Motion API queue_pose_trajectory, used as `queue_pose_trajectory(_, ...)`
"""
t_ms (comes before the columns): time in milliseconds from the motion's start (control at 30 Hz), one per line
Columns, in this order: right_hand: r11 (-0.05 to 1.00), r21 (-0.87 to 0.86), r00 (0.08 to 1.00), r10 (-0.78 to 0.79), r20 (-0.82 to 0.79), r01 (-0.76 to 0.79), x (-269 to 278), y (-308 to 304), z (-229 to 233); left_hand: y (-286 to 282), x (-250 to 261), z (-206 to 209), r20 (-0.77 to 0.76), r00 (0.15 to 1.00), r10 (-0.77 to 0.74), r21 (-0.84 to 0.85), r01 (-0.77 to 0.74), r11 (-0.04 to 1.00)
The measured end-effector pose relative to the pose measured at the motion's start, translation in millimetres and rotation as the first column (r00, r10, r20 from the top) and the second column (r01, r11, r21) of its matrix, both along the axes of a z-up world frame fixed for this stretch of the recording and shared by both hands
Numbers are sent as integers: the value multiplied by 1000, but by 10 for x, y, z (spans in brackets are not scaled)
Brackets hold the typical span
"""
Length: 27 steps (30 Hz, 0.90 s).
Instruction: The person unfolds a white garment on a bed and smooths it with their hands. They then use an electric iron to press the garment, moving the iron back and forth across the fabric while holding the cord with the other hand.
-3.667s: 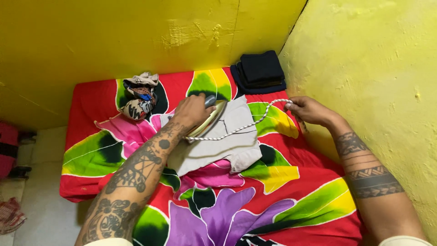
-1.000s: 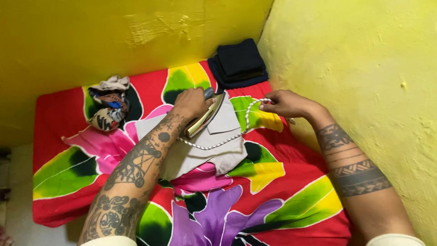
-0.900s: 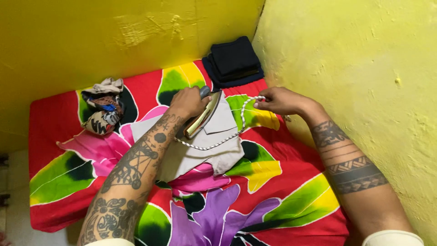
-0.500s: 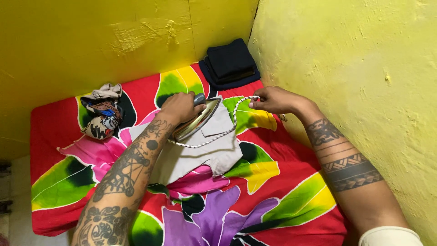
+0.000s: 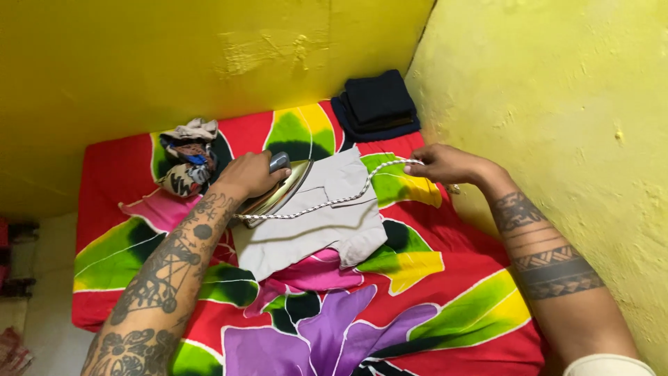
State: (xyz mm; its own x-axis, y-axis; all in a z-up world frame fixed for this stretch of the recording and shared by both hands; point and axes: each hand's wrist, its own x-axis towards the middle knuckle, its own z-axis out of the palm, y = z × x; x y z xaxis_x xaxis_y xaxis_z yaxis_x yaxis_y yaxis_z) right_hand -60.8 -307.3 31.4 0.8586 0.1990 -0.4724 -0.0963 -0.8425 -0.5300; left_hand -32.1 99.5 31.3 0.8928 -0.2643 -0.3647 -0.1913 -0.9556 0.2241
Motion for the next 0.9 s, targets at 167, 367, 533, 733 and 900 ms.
queue_pose_trajectory(167,995,95,999,-18,-41,22,-43,-48,-130,226,-56,-50,1,998,65,2,-65,998)
queue_pose_trajectory(367,983,178,996,-33,-85,48,-131,-67,-127,428,-17,-210,53,983,178,-8,-178,984)
queue_pose_trajectory(533,983,167,992,-59,-109,77,-168,-68,-83,371,12,-362,90,954,285,-54,-281,958)
queue_pose_trajectory(733,991,124,997,-50,-67,58,-140,-11,-11,101,35,-378,47,961,272,-164,-261,951)
queue_pose_trajectory(900,996,81,999,-25,-42,28,-68,-68,-22,-310,-60,8,55,998,42,-131,-34,991)
